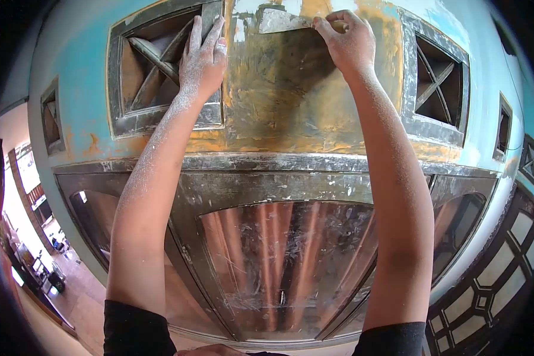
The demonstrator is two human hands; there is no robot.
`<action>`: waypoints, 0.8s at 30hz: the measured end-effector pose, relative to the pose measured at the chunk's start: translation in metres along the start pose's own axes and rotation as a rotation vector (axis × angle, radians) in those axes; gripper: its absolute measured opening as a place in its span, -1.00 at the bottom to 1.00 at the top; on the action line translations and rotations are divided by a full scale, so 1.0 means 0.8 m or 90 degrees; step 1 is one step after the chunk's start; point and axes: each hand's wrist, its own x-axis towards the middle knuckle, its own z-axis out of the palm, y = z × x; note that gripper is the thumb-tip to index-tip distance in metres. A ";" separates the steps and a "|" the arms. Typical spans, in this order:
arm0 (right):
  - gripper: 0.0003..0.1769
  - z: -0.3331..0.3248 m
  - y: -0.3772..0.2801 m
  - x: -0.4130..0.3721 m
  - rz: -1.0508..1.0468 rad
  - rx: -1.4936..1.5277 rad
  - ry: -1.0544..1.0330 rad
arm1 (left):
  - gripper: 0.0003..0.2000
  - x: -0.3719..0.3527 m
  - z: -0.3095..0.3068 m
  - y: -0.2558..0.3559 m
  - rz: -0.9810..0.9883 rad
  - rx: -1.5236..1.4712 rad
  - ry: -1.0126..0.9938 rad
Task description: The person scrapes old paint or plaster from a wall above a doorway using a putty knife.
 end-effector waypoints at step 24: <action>-0.70 0.034 -0.003 -0.023 -0.178 -0.127 0.119 | -0.51 -0.009 -0.005 0.003 -0.062 -0.091 -0.031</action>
